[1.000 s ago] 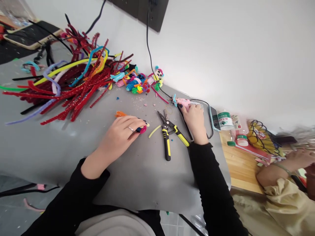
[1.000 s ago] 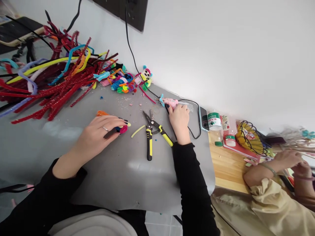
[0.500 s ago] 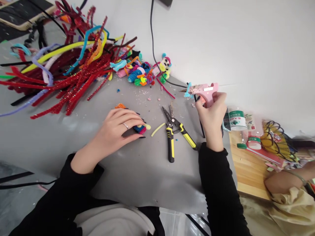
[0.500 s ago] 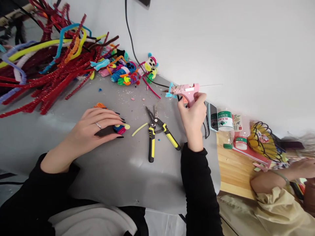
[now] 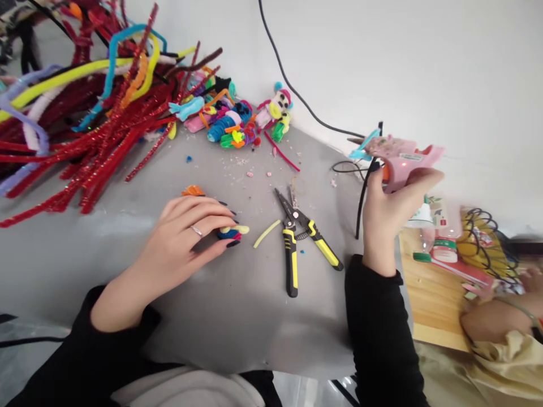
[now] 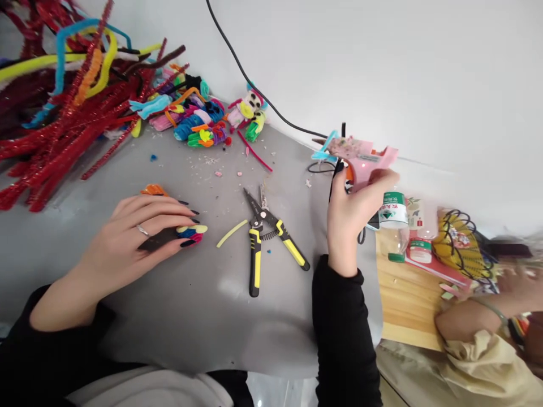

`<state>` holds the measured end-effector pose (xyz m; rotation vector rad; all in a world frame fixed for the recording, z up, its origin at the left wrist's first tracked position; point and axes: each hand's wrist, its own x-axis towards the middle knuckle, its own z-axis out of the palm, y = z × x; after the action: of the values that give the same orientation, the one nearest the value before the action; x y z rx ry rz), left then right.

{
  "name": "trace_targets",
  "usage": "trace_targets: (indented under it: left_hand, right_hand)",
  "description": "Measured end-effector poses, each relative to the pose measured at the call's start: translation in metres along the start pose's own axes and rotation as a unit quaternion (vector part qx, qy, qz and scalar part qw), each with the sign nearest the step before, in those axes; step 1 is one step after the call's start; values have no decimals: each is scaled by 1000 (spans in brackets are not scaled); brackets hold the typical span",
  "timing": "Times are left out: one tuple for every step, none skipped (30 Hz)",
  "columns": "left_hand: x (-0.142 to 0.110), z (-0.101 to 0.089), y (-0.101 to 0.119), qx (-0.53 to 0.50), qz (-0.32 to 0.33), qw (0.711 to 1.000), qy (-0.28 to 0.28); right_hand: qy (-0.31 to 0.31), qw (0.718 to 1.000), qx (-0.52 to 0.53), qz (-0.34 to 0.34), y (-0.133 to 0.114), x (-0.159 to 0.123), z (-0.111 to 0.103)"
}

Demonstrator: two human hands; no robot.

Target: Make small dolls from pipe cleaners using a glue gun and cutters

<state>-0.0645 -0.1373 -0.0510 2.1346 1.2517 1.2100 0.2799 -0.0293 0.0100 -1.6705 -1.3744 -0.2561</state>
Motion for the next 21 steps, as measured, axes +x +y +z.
trace_targets:
  left_hand:
    - [0,0,-1,-8,-4,1000,1]
    - [0,0,-1,-16,-10,1000,2]
    - [-1,0,-2,-22,-16,1000,3]
    - [-1,0,-2,-24,-18,1000,6]
    - [-1,0,-3,-23,-18,1000,8]
    - [-2,0,-3,-18,-13,1000,10]
    - [-2,0,-3,-11,-6,1000,11]
    - [-2,0,-3,-4,3,1000,11]
    - [-1,0,-3,2,11,1000,11]
    - [-1,0,-2,7,17,1000,10]
    - [-1,0,-2,10,23,1000,11]
    - [0,0,-2,11,28,999,12]
    - [0,0,-2,12,32,999,13]
    - [0,0,-3,12,35,999,15]
    - [0,0,-3,13,37,999,16]
    - [0,0,-3,14,39,999,17]
    - [0,0,-4,14,39,999,17]
    - [-1,0,-4,14,38,999,17]
    - [-1,1,-5,13,37,999,18]
    - [-2,1,-5,12,34,999,17]
    - [-2,1,-6,11,30,999,17]
  right_hand:
    - [-8,1000,-12,11,5,2,0]
    - [-21,999,-19,23,9,3,1]
    - [-34,999,-17,33,11,4,1]
    - [-44,998,-9,42,14,4,2]
    - [-50,998,5,49,16,4,3]
    - [-51,997,19,55,17,5,4]
    - [-49,996,34,64,20,5,5]
    - [-45,995,48,80,22,6,6]
    - [-43,992,63,104,24,7,7]
    - [-43,987,81,136,27,9,9]
    - [-44,979,102,170,30,11,10]
    - [-43,970,126,203,33,13,11]
    - [-41,961,150,228,37,15,12]
    - [-37,953,172,245,40,16,13]
    - [-33,948,191,254,43,18,14]
    - [-33,944,206,257,46,19,15]
    - [-38,941,217,259,49,20,16]
    - [-47,938,225,259,53,21,16]
    - [-55,936,230,260,56,22,16]
    - [-64,933,238,262,60,23,15]
    - [-77,930,247,262,64,25,14]
